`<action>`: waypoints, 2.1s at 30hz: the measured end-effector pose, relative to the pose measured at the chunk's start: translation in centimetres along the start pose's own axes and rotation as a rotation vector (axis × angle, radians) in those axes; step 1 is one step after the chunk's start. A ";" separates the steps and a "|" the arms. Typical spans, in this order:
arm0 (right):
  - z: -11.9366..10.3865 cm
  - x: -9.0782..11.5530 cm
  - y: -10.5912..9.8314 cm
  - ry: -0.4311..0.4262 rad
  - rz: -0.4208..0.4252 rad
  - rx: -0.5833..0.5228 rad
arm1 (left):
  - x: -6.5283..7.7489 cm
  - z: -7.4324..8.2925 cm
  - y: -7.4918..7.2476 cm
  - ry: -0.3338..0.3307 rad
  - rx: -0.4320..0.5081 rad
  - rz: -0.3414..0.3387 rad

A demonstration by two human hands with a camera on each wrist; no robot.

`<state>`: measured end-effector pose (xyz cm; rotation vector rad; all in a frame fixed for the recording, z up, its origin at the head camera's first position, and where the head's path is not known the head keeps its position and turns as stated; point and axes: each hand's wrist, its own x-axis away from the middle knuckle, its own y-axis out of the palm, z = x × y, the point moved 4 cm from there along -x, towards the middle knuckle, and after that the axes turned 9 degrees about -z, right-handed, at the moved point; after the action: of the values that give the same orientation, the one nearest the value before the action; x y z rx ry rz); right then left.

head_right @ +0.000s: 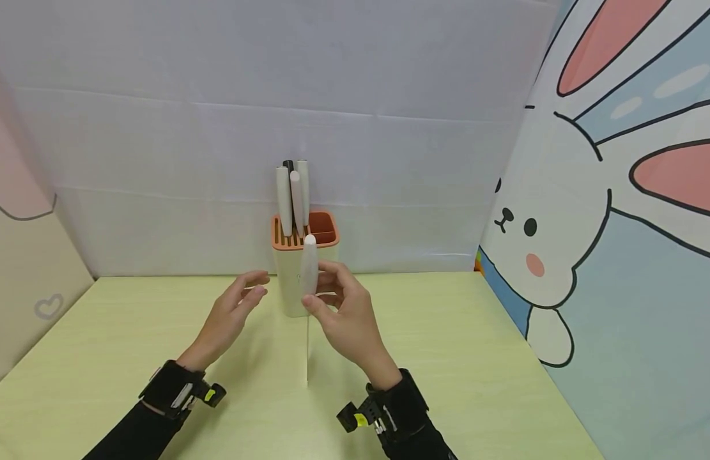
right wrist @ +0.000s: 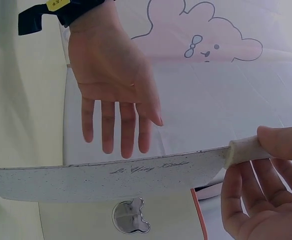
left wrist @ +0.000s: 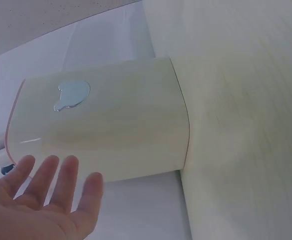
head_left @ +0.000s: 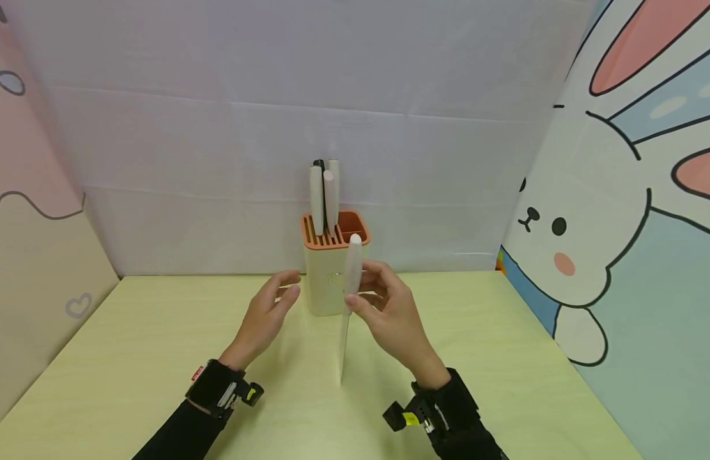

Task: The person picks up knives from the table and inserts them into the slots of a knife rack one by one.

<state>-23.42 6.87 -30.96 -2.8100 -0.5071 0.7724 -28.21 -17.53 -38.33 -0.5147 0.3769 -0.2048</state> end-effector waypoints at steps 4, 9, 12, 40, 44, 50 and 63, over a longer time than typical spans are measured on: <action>-0.2 -0.1 0.0 -0.010 0.000 0.002 | 0.0 1.4 -0.1 0.076 -0.022 0.032; -0.2 -0.1 0.2 -0.012 -0.005 0.003 | 0.3 3.9 -0.3 0.141 -0.014 0.050; -0.2 -0.1 0.2 -0.011 -0.002 0.006 | 0.2 5.3 -0.3 0.171 0.025 0.052; -0.3 0.1 -0.3 -0.034 -0.006 0.010 | -3.5 14.4 1.4 0.286 0.116 -0.016; -0.4 0.2 -0.3 -0.037 -0.002 0.024 | -3.5 14.6 1.6 0.285 0.098 -0.011; -0.2 0.2 -0.3 -0.026 0.004 0.024 | -3.4 14.8 1.7 0.277 0.094 -0.008; -0.2 0.3 -0.4 -0.024 0.028 0.010 | -3.3 14.8 2.0 0.258 0.117 -0.020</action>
<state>-23.18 7.35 -30.82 -2.8074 -0.4669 0.8133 -25.08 -8.39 -26.43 -0.3776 0.6080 -0.3120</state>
